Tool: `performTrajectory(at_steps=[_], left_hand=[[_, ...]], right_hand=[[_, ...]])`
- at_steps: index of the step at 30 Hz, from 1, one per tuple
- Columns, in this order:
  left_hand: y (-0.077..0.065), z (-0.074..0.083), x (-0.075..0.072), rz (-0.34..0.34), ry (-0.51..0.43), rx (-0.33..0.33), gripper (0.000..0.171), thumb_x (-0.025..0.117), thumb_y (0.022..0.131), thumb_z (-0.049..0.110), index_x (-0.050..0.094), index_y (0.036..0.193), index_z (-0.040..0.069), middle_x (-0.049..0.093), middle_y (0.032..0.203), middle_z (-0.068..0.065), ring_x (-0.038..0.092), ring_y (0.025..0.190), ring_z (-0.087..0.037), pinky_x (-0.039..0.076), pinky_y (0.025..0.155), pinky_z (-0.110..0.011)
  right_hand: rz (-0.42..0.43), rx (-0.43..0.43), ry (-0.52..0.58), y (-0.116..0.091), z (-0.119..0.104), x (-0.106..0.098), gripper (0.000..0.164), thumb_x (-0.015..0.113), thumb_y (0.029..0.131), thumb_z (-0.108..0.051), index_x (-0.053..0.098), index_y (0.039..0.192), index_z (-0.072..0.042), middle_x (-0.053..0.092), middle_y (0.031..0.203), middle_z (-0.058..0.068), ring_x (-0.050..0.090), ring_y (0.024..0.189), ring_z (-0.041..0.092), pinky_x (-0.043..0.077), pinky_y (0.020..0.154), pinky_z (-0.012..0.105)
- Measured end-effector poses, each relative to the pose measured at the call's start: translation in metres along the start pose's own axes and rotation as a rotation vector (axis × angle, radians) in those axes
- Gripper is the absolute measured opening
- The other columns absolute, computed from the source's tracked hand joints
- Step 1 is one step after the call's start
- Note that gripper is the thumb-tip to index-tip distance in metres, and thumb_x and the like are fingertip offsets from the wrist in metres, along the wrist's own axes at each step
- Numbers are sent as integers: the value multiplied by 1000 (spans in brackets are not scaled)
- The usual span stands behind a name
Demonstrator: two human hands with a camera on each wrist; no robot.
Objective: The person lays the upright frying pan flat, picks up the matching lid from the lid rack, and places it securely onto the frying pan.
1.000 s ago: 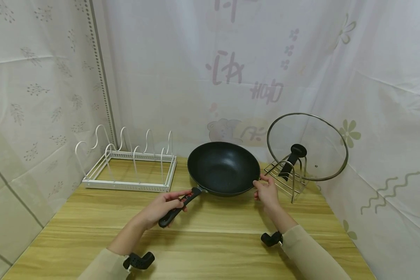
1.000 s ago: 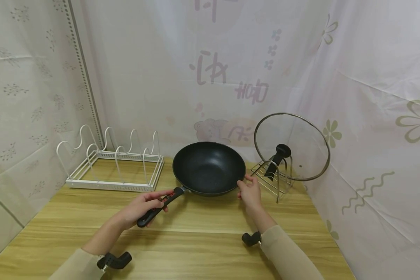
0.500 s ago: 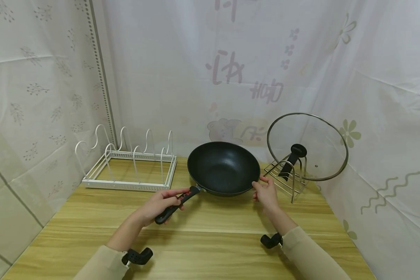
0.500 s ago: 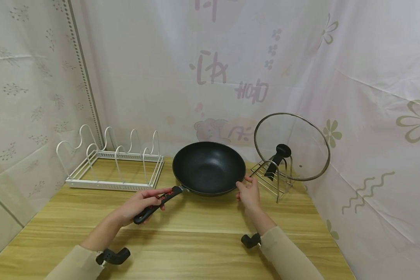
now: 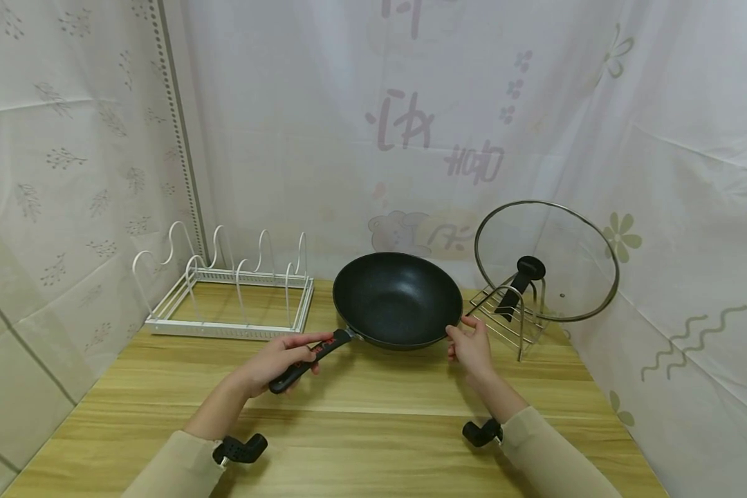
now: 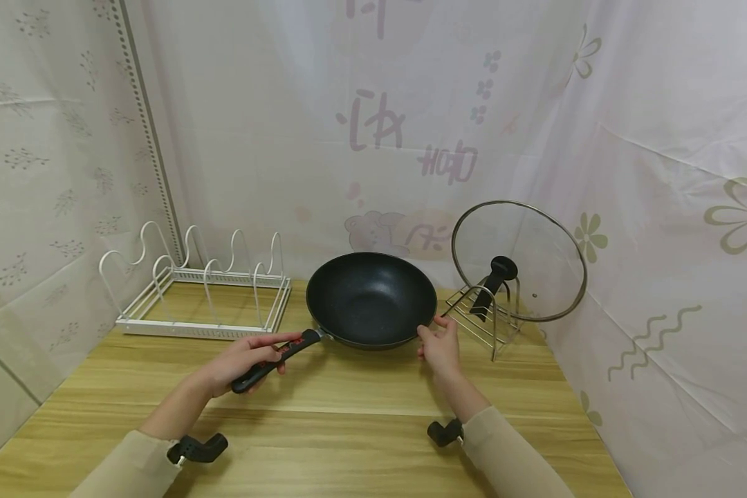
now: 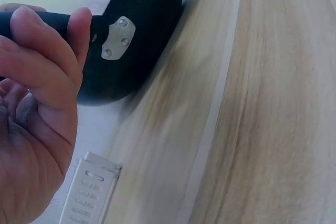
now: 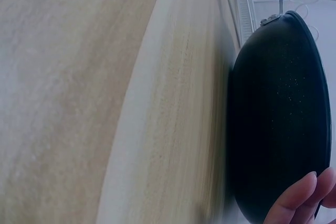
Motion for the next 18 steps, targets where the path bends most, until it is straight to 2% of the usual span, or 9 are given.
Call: performTrajectory(at_steps=[7,18], left_hand=[[2,-1,-6,-13,5,5,57,57,109,16,50,165,10,75,96,-10,51,49,-8,45,45,-23],[3,-1,-14,-29,14,-13,58,55,108,16,49,166,12,75,96,-9,50,50,-9,44,45,-23]], right_hand=[[-2,-2,-10,-4,0,2,60,64,109,-15,28,157,-5,66,89,1,55,58,8,53,57,24],[8,-13,-11,-9,0,5,56,63,109,-14,29,153,-6,66,92,5,55,58,9,53,58,24]])
Point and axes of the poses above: each hand's wrist, its own y-axis towards the middle knuckle, its own x-axis out of the palm, z = x × y, the point moved 2 cm from there along y, towards the middle knuckle
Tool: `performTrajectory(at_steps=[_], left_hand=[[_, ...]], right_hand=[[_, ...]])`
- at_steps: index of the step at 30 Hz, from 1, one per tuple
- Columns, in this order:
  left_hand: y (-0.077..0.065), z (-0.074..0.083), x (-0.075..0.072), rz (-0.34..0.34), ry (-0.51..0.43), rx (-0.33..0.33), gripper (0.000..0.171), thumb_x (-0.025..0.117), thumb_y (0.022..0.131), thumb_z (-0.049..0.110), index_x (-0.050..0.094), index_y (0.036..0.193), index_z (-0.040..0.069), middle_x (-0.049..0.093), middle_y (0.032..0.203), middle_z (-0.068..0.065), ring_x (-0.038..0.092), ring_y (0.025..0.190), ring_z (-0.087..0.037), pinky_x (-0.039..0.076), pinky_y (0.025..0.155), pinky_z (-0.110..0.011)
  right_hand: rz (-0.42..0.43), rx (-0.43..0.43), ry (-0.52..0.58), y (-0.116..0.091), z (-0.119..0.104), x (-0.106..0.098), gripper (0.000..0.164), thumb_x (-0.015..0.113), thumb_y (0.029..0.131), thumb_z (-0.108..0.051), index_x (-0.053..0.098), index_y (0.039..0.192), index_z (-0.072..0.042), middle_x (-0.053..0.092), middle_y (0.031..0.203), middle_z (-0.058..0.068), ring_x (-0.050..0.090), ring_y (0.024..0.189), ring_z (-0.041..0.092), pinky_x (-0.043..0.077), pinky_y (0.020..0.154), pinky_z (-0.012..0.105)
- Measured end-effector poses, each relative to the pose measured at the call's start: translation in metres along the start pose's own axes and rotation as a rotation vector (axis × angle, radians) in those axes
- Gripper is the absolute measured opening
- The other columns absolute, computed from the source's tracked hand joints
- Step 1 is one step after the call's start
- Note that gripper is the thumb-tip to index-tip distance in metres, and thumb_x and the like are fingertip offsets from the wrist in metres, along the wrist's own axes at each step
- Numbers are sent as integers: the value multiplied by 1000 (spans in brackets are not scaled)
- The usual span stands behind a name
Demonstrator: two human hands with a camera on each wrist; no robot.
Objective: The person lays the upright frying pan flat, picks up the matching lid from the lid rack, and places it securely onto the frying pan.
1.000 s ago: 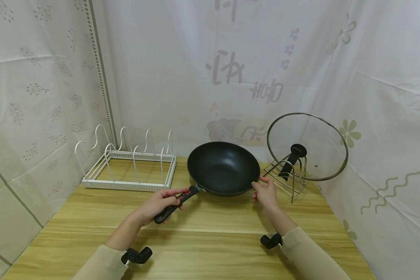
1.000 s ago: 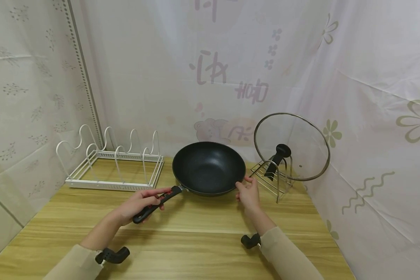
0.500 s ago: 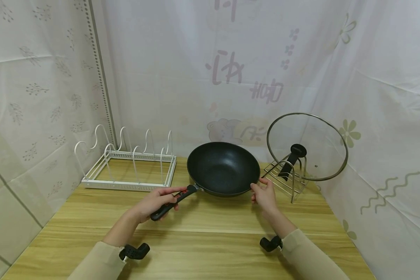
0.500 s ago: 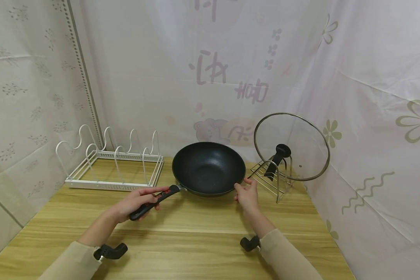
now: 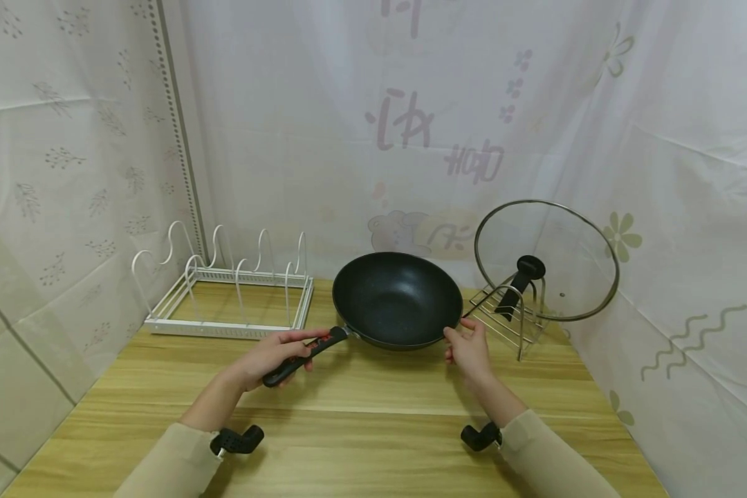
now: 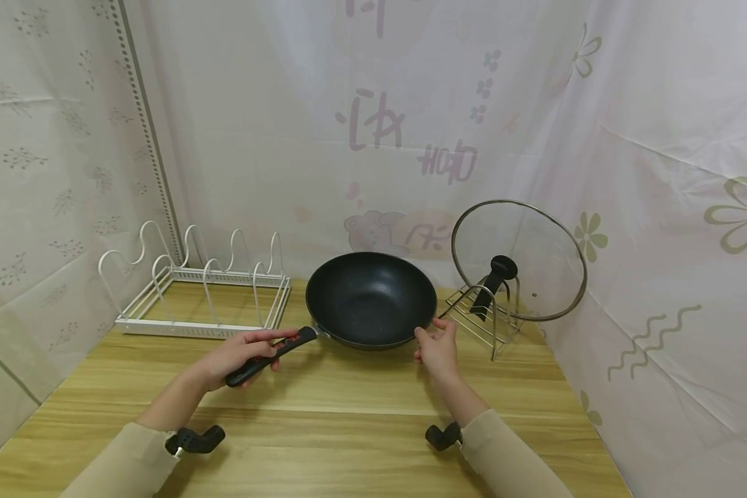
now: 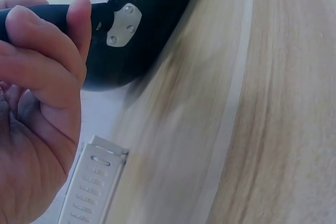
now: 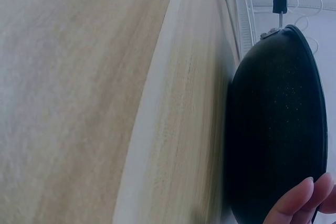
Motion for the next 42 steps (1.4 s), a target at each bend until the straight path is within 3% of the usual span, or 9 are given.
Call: performTrajectory(at_steps=[14,24,42], left_hand=[[1,2,-9,-22,0,-10,58,53,109,16,48,166,10,74,99,-13,49,49,-8,43,44,-23],[3,0,-14,-25,-2,11,58,53,108,13,48,166,8,75,98,-14,54,51,-8,47,46,-22],[6,-4,-17,-42,-18,32,58,51,108,12,47,166,6,74,96,-14,53,51,-6,48,47,-20]], right_hand=[[-5,27,13,-4,-1,3,60,60,110,-12,23,157,-3,64,90,2,54,57,9,52,55,24],[14,-6,24,-16,-6,9,57,62,109,-12,24,151,-5,63,89,2,53,57,8,52,56,24],[4,22,25,-11,2,6,64,63,110,-14,21,157,-4,61,86,-3,53,55,9,50,53,23]])
Point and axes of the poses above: each hand's wrist, its own y-axis towards the middle knuckle, its own x-axis out of the palm, z = x × y, the point moved 2 cm from there along y, towards the middle knuckle
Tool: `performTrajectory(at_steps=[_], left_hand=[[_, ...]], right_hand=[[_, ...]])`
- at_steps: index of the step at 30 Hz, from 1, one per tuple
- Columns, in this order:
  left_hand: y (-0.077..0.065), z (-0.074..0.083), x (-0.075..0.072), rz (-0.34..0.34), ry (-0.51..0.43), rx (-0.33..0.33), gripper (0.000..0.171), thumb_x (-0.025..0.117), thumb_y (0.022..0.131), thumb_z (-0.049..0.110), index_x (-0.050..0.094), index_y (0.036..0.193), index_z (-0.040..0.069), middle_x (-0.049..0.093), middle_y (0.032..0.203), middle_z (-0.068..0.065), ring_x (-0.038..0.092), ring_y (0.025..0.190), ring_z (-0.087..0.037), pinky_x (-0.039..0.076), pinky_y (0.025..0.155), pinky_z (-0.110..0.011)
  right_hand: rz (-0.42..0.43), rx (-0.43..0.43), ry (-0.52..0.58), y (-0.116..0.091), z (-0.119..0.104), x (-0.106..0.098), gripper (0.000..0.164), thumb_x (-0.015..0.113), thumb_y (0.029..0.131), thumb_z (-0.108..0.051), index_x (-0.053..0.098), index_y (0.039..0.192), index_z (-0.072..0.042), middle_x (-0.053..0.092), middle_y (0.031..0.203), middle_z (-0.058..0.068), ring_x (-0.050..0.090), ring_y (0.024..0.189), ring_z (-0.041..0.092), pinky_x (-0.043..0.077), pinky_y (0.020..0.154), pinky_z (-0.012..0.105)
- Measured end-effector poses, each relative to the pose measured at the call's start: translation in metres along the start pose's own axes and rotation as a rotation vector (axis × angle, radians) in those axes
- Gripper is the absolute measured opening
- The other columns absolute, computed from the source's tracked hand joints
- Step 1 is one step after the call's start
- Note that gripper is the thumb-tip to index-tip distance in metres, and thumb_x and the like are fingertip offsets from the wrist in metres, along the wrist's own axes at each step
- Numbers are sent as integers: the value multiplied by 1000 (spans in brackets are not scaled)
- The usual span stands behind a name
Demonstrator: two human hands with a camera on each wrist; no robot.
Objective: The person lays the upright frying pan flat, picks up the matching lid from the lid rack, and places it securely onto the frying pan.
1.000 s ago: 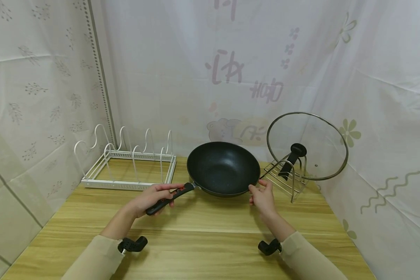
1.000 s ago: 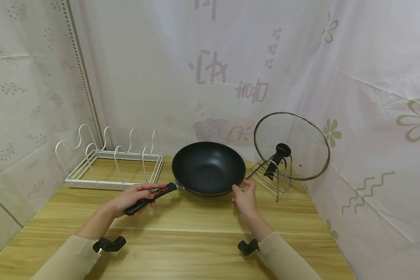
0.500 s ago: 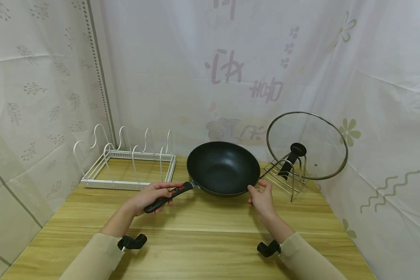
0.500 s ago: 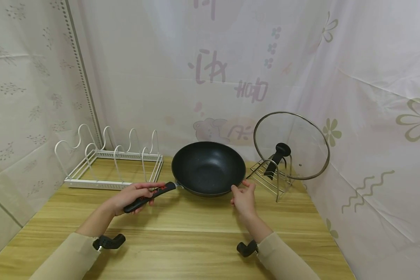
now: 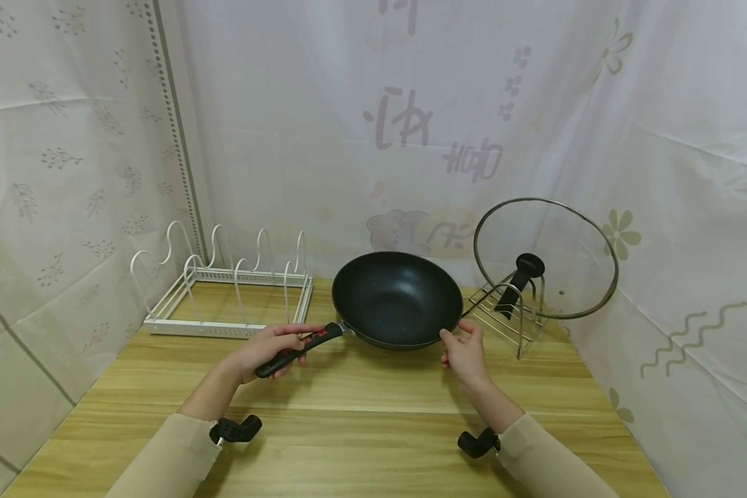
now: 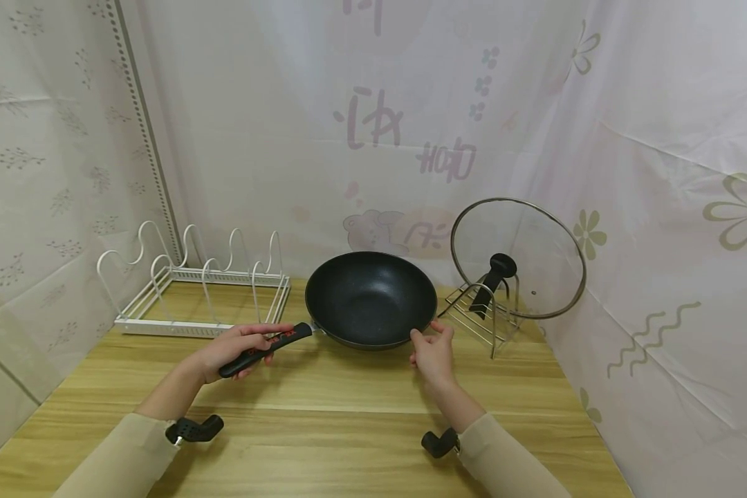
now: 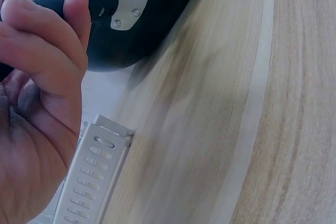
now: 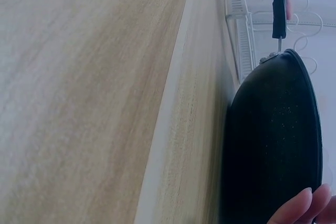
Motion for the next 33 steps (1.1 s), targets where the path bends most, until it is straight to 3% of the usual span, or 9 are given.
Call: performTrajectory(at_steps=[11,24,33], left_hand=[[-1,2,1,-1,-1,-4,58,51,109,12,47,166,6,74,96,-13,52,51,-6,47,46,-20],[-2,3,1,7,7,-15,58,51,109,13,47,166,6,74,97,-14,52,51,-6,46,47,-20],[-3,4,1,5,1,-14,57,52,109,13,47,166,7,75,96,-12,53,52,-6,47,47,-20]], right_hand=[[22,-31,-30,-2,-3,-3,67,70,107,-17,27,156,-2,61,93,0,54,54,7,49,50,21],[48,-37,-107,-4,-9,-16,55,68,107,-16,42,151,5,61,103,4,57,62,8,51,54,20],[5,-145,-137,-1,-13,-27,44,63,110,-16,50,147,3,61,109,4,63,78,10,57,63,23]])
Point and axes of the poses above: each hand's wrist, its own y-axis towards the middle knuckle, its own x-axis out of the palm, z = x × y, the point moved 2 cm from there along y, towards the middle knuckle
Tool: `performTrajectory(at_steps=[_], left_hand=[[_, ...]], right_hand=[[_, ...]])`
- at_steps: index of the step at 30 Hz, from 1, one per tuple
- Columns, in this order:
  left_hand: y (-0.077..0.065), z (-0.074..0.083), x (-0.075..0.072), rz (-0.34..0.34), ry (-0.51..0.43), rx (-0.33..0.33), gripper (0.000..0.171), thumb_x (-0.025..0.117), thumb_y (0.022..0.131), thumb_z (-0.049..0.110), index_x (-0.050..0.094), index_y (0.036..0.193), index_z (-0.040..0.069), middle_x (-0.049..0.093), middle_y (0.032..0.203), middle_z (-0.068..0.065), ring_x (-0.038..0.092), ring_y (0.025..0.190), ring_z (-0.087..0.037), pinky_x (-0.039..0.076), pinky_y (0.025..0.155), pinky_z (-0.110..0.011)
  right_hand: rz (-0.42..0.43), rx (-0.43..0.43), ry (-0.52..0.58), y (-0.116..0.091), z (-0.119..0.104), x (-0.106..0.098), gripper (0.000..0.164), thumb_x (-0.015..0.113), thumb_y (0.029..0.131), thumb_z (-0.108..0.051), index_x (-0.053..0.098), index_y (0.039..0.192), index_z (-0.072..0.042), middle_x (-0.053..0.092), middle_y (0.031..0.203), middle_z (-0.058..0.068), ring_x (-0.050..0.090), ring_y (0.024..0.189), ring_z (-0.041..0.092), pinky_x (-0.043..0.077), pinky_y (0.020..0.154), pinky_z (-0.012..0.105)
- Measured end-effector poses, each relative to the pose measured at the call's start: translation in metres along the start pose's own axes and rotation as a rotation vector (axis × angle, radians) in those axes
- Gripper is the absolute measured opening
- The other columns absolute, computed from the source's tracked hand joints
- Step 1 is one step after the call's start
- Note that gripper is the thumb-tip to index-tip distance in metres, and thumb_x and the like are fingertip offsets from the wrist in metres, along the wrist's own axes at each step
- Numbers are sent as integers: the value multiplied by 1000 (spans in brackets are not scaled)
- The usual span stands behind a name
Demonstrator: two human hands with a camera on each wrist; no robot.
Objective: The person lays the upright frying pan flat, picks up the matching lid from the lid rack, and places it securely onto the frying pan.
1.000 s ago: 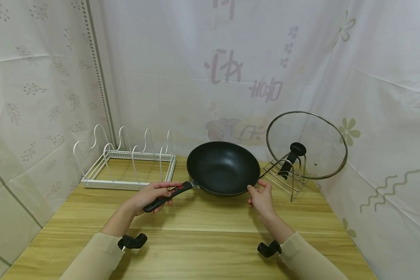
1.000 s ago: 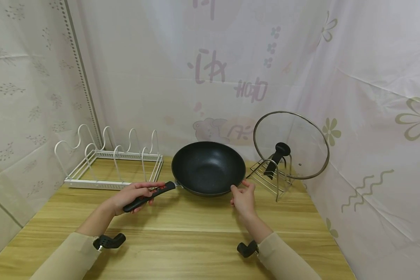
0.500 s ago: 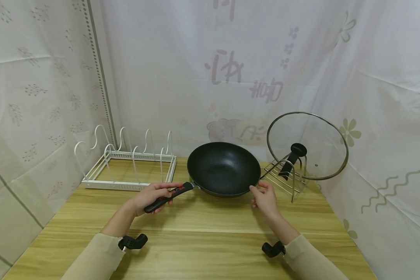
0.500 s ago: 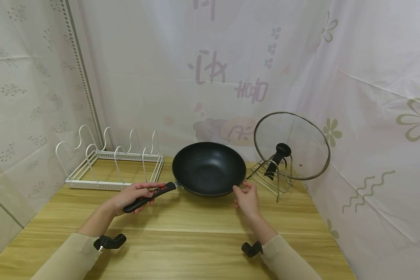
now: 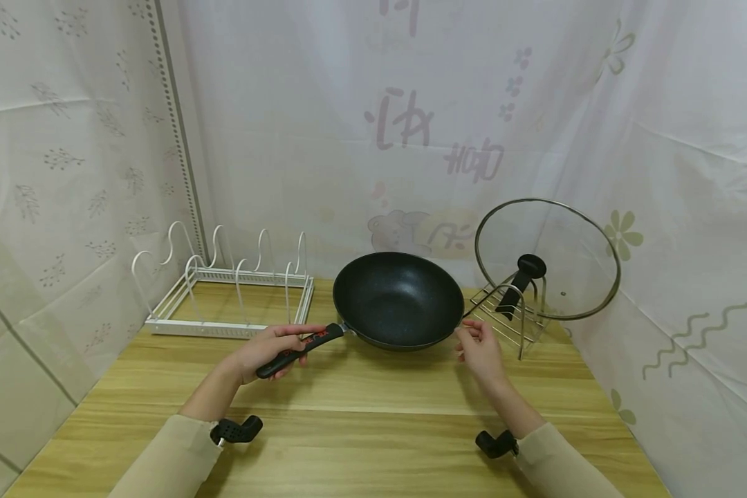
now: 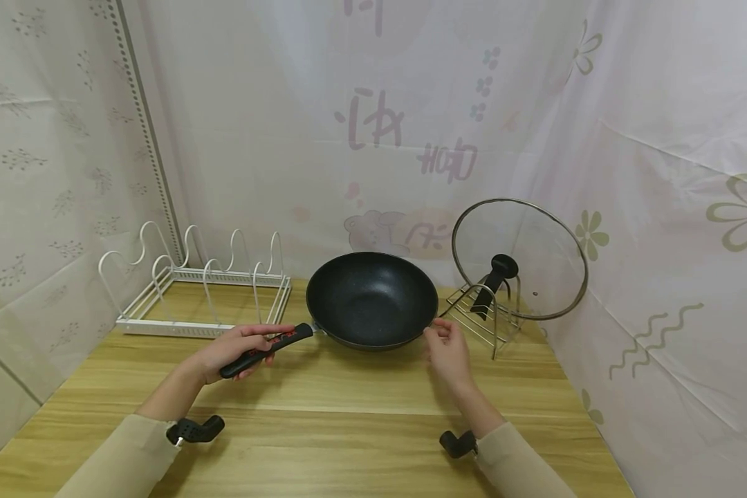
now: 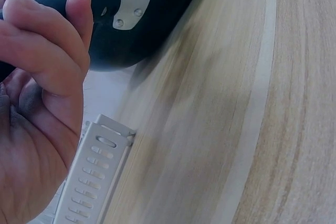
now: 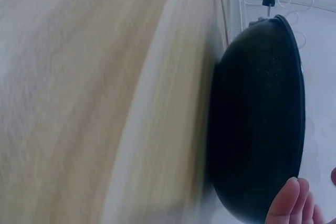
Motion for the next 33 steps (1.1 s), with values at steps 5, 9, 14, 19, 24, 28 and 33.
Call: performTrajectory(at_steps=[5,9,14,19,24,28,33], left_hand=[[0,-1,-1,-4,-1,1,57,52,110,14,48,166,8,75,96,-12,53,52,-6,47,48,-20],[0,-2,-1,4,-4,-7,56,52,110,14,49,166,9,75,96,-13,53,52,-7,47,48,-21],[0,-3,-1,9,-4,-10,56,52,110,14,49,165,9,75,97,-14,53,52,-7,47,47,-20],[0,-2,-1,4,5,-1,56,52,110,14,49,165,8,75,96,-13,53,52,-6,46,47,-20],[-1,1,0,4,3,-7,57,53,110,14,48,166,8,75,97,-12,53,52,-6,46,47,-21],[-1,2,1,2,3,-8,57,53,109,14,48,166,8,75,96,-12,53,52,-6,46,47,-21],[-1,1,0,8,0,-15,57,54,109,14,49,165,8,75,96,-12,52,51,-6,46,47,-21]], right_hand=[[-25,-102,7,1,-7,-7,36,61,111,-12,53,140,7,62,113,5,69,89,10,60,76,23],[-52,-190,44,4,-15,-16,34,61,111,-9,54,138,11,65,117,4,71,96,3,62,83,22],[-35,-303,85,12,-30,-34,34,60,110,-5,54,136,16,70,113,-10,71,99,-1,60,83,17],[17,-352,101,20,-46,-56,32,61,109,-3,56,135,15,71,110,-14,71,99,-1,59,83,14],[63,-350,27,26,-60,-79,31,62,111,-13,59,137,4,71,114,-15,70,102,-2,58,86,12],[119,-351,19,34,-69,-96,33,65,110,-16,61,138,1,72,116,-12,71,101,-1,58,86,12],[184,-289,22,45,-70,-116,35,68,109,-21,62,138,-3,71,115,-9,71,99,1,58,85,11]])
Point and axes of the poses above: each hand's wrist, its own y-axis towards the middle knuckle, its own x-axis out of the palm, z = x × y, the point moved 2 cm from there along y, towards the middle knuckle
